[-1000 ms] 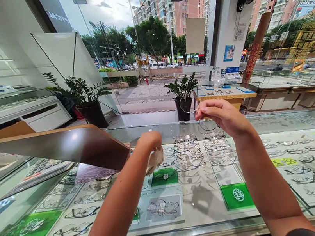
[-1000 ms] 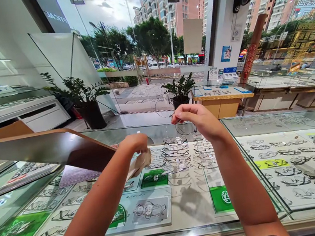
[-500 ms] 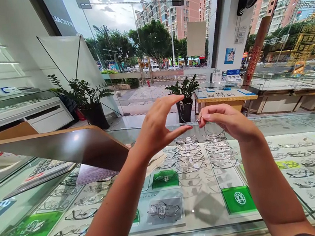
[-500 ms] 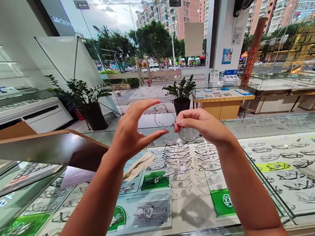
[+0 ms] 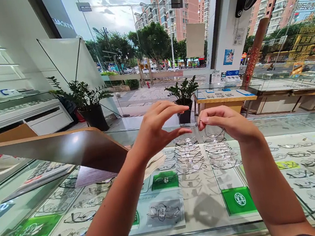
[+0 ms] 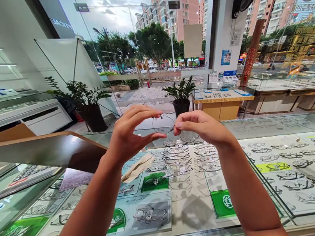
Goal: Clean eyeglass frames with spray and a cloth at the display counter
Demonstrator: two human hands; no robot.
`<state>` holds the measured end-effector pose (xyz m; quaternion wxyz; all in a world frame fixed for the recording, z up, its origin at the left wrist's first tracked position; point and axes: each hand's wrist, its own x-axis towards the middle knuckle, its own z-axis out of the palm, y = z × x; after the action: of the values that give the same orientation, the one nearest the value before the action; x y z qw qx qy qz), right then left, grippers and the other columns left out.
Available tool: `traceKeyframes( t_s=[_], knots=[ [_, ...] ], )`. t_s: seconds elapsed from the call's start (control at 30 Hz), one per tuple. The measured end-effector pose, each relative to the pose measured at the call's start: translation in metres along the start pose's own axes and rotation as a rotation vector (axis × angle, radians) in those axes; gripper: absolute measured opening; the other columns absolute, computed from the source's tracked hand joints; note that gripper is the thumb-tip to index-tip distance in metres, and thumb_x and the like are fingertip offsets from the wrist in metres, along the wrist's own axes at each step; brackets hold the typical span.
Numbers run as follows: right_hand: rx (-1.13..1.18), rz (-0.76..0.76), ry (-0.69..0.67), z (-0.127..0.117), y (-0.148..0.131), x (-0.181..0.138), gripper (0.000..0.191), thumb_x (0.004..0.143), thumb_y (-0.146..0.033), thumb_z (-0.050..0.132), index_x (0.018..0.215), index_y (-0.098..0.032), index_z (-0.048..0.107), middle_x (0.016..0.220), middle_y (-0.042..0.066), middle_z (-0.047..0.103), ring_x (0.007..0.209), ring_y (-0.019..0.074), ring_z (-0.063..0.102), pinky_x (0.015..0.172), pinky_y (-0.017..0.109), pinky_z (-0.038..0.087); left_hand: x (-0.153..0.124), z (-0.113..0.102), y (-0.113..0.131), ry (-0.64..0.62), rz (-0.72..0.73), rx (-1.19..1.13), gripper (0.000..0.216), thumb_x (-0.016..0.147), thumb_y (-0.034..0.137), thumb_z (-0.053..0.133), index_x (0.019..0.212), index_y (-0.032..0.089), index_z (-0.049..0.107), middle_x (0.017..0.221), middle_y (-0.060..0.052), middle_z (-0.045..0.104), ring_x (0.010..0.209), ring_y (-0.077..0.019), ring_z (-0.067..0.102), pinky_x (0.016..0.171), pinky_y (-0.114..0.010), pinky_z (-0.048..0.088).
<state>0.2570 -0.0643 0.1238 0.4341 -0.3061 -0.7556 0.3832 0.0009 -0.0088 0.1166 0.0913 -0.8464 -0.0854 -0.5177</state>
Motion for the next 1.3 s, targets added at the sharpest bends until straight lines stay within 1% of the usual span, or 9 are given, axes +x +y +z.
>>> traceKeyframes(
  t_s=[0.07,0.17,0.23,0.3,0.47,0.7,0.8,1.03,1.3],
  knots=[
    [-0.024,-0.034,0.027,0.000,0.001,0.000,0.027,0.100,-0.046,0.070,0.084,-0.026,0.079,0.091,0.004,0.076,0.093,0.0221,0.070,0.096,0.042,0.054,0.000,0.000,0.000,0.031,-0.002,-0.017,0.051,0.084,0.054,0.088,0.125,0.026,0.075,0.109,-0.007,0.080,0.101,-0.0229,0.074,0.092,-0.039,0.059],
    [-0.034,-0.131,0.169,-0.001,0.004,0.000,0.025,0.101,-0.051,0.069,0.097,-0.028,0.080,0.101,0.004,0.076,0.101,0.0238,0.070,0.099,0.043,0.055,-0.001,-0.002,-0.001,0.109,-0.039,-0.016,0.053,0.083,0.054,0.090,0.125,0.027,0.074,0.101,-0.004,0.078,0.094,-0.0211,0.073,0.089,-0.039,0.058],
    [-0.068,-0.217,0.287,-0.001,0.007,0.001,0.027,0.097,-0.054,0.073,0.111,-0.031,0.077,0.111,0.004,0.074,0.107,0.0253,0.070,0.100,0.044,0.055,-0.002,-0.002,-0.002,0.201,-0.082,-0.009,0.054,0.081,0.055,0.091,0.125,0.027,0.074,0.097,-0.003,0.077,0.090,-0.0201,0.072,0.089,-0.038,0.057],
    [-0.143,-0.314,0.379,0.000,0.010,0.002,0.038,0.091,-0.054,0.078,0.121,-0.033,0.072,0.116,0.004,0.072,0.111,0.0259,0.069,0.103,0.046,0.055,-0.004,-0.002,-0.005,0.296,-0.141,-0.010,0.056,0.078,0.056,0.093,0.123,0.028,0.075,0.096,-0.001,0.076,0.087,-0.0189,0.071,0.087,-0.037,0.056],
    [-0.313,-0.442,0.494,0.009,0.013,0.005,0.051,0.086,-0.051,0.085,0.132,-0.035,0.066,0.112,0.002,0.067,0.104,0.0243,0.067,0.105,0.047,0.054,-0.007,0.000,-0.009,0.400,-0.266,-0.035,0.059,0.076,0.063,0.092,0.120,0.028,0.075,0.102,-0.002,0.076,0.082,-0.0165,0.067,0.082,-0.035,0.054],
    [-0.325,-0.418,0.567,0.016,0.018,0.011,0.045,0.091,-0.052,0.083,0.129,-0.033,0.071,0.104,0.002,0.071,0.096,0.0225,0.068,0.097,0.045,0.056,-0.007,0.002,-0.009,0.399,-0.364,-0.114,0.055,0.077,0.060,0.093,0.117,0.027,0.076,0.094,-0.001,0.073,0.078,-0.0150,0.063,0.077,-0.033,0.052],
    [-0.312,-0.387,0.577,0.013,0.021,0.014,0.042,0.091,-0.051,0.083,0.128,-0.033,0.072,0.100,0.001,0.072,0.094,0.0221,0.069,0.095,0.044,0.057,-0.007,0.003,-0.013,0.365,-0.385,-0.158,0.053,0.079,0.058,0.092,0.120,0.027,0.077,0.097,-0.002,0.075,0.080,-0.0151,0.064,0.079,-0.033,0.052],
    [-0.277,-0.340,0.526,0.004,0.024,0.014,0.041,0.093,-0.047,0.083,0.131,-0.036,0.072,0.107,0.002,0.076,0.105,0.0242,0.074,0.107,0.050,0.056,-0.009,0.004,-0.019,0.309,-0.395,-0.202,0.051,0.084,0.059,0.088,0.126,0.031,0.078,0.105,-0.004,0.075,0.093,-0.0188,0.068,0.084,-0.035,0.053],
    [-0.271,-0.352,0.545,0.007,0.025,0.015,0.041,0.092,-0.045,0.084,0.130,-0.034,0.072,0.108,0.002,0.077,0.106,0.0236,0.074,0.108,0.049,0.056,-0.009,0.006,-0.022,0.301,-0.404,-0.158,0.049,0.085,0.060,0.087,0.126,0.033,0.079,0.109,-0.005,0.072,0.097,-0.0197,0.065,0.084,-0.034,0.052]
  ],
)
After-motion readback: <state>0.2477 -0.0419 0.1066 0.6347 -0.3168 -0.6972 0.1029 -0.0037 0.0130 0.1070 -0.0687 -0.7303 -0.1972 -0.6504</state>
